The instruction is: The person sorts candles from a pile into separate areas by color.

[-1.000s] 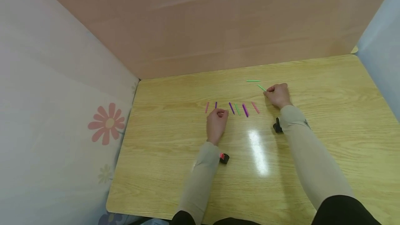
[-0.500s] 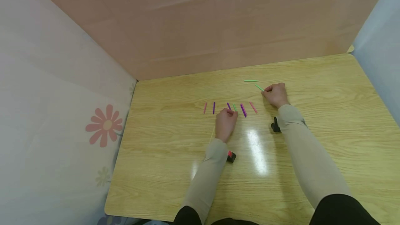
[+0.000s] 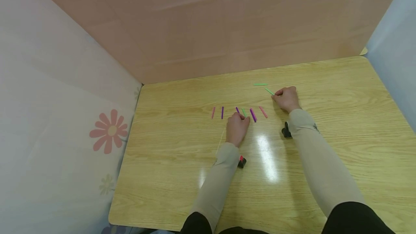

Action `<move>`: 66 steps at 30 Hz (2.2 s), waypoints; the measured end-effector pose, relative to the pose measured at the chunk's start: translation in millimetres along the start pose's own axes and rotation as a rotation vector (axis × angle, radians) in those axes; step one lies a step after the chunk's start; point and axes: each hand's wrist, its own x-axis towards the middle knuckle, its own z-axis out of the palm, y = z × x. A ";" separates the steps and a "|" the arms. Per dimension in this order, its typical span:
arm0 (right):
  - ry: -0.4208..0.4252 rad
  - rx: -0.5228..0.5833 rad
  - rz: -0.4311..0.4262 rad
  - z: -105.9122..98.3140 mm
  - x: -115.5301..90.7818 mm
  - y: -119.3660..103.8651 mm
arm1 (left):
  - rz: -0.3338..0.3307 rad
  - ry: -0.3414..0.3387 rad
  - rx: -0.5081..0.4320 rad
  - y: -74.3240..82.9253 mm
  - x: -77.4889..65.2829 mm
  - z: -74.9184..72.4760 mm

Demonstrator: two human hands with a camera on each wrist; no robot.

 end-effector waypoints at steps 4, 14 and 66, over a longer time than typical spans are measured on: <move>-0.002 0.000 0.006 0.2 -0.8 -0.6 | 0.005 -0.006 -0.006 0.6 0.0 0.1; 0.007 -0.008 0.000 0.1 -1.2 -0.7 | 0.093 -0.005 0.046 2.1 1.3 0.6; 0.008 0.022 0.005 4.2 0.5 -0.2 | 0.254 -0.109 0.474 9.5 7.5 -9.6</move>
